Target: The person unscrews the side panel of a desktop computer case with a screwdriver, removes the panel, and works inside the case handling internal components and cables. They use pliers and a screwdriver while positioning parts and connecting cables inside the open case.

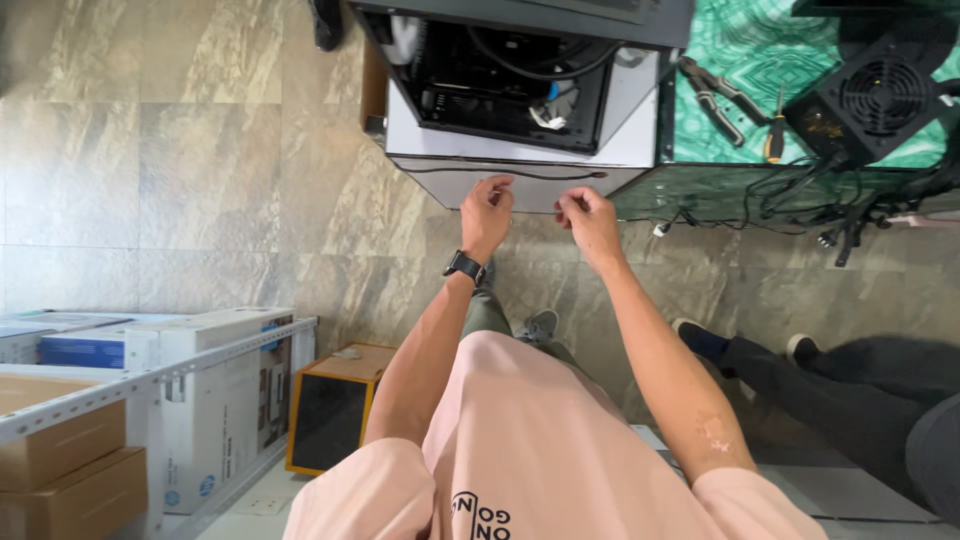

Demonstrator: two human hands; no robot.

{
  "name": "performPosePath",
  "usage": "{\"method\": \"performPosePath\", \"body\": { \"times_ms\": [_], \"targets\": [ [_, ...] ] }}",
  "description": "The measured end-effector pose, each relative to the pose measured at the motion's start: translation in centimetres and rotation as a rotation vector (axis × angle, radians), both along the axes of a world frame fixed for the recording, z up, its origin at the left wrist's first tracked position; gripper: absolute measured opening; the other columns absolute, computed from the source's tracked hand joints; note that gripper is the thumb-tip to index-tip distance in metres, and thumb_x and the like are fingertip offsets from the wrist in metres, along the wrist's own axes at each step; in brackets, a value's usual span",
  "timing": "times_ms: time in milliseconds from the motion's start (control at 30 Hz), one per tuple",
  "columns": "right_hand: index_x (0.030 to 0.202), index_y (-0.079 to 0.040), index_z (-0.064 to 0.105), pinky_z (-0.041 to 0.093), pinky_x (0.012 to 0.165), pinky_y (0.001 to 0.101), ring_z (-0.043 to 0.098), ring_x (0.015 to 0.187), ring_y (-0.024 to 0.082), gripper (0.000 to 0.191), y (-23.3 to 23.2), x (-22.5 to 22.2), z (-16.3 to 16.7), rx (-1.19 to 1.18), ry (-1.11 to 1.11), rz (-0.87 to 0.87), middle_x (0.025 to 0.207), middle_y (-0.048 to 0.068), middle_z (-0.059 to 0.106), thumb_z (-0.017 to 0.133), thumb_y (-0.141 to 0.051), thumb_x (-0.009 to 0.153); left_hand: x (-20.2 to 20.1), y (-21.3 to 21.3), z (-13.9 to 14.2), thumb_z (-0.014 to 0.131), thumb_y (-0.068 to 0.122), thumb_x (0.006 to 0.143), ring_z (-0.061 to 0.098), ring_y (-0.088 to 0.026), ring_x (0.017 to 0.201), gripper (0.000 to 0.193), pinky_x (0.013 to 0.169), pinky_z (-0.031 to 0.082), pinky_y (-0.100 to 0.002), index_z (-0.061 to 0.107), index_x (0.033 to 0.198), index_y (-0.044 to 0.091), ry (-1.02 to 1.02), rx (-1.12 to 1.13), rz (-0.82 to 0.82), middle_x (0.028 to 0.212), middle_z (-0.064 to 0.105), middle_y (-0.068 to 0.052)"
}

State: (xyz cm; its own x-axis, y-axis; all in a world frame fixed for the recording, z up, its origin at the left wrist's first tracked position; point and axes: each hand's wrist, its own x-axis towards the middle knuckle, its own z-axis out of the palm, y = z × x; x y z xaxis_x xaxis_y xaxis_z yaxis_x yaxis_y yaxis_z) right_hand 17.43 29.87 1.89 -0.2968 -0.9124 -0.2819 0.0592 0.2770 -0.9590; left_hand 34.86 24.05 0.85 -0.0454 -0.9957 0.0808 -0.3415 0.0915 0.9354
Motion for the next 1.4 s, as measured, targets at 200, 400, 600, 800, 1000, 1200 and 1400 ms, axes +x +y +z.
{"method": "performPosePath", "body": {
  "times_ms": [200,400,600,800,1000,1200,1400],
  "targets": [
    [0.105,-0.002,0.068,0.052,0.062,0.0261,0.064,0.07,0.01,0.011,-5.3,4.4,0.8,-0.056,-0.027,-0.065,0.086,0.003,0.07,0.064,-0.011,0.1,6.4,-4.1,0.4,0.06,0.014,0.096,0.072,-0.018,0.076,0.023,0.069,0.055,-0.031,0.073,0.113,0.006,0.098,0.162,-0.02,0.094,0.076,-0.011],
    [0.108,-0.003,0.068,0.052,0.064,0.0247,0.065,0.073,0.009,0.01,-12.2,6.2,3.1,-0.135,0.007,-0.268,0.089,0.002,0.072,0.066,-0.007,0.099,11.0,-10.5,0.6,0.061,0.02,0.098,0.078,-0.017,0.083,0.024,0.071,0.056,-0.029,0.073,0.113,0.005,0.044,0.201,-0.135,0.09,0.079,-0.011],
    [0.107,-0.003,0.07,0.053,0.062,0.0282,0.066,0.07,0.013,0.013,-16.1,8.8,3.6,-0.149,0.496,-0.271,0.085,0.006,0.071,0.071,-0.008,0.096,12.2,-15.1,0.6,0.06,0.016,0.093,0.078,-0.022,0.086,0.032,0.075,0.059,-0.035,0.068,0.122,0.005,-0.028,0.117,-0.37,0.096,0.079,-0.011],
    [0.112,-0.003,0.07,0.055,0.066,0.0396,0.069,0.071,0.028,0.024,-17.1,11.8,2.1,-0.263,0.712,-0.182,0.082,0.013,0.071,0.074,-0.007,0.089,7.8,-17.0,2.0,0.062,0.017,0.09,0.065,-0.038,0.108,0.048,0.092,0.053,-0.048,0.064,0.138,0.009,-0.332,-0.161,-0.513,0.114,0.069,-0.016],
    [0.111,-0.001,0.065,0.053,0.072,0.0457,0.065,0.083,0.038,0.025,-15.8,10.1,0.9,-0.487,0.975,-0.285,0.098,0.018,0.065,0.069,0.003,0.087,4.5,-18.3,2.1,0.076,0.032,0.086,0.036,-0.042,0.139,0.078,0.111,0.033,-0.062,0.048,0.152,0.001,-0.689,-0.567,-0.625,0.145,0.044,-0.019],
    [0.111,-0.001,0.066,0.053,0.069,0.0425,0.065,0.078,0.032,0.023,-14.6,6.5,-0.9,-0.507,0.888,-0.198,0.095,0.016,0.063,0.068,0.005,0.088,0.8,-20.3,0.7,0.085,0.042,0.074,0.029,-0.049,0.142,0.1,0.111,0.024,-0.072,0.037,0.154,0.007,-0.848,-0.647,-0.624,0.156,0.036,-0.023],
    [0.107,-0.001,0.068,0.052,0.063,0.0369,0.065,0.07,0.025,0.018,-14.1,3.9,-0.7,-0.42,0.721,-0.127,0.089,0.012,0.064,0.072,0.0,0.09,-1.7,-21.9,2.0,0.081,0.043,0.074,0.025,-0.045,0.147,0.107,0.111,0.016,-0.076,0.027,0.161,0.013,-0.898,-0.461,-0.653,0.162,0.03,-0.021]
  ]
}}
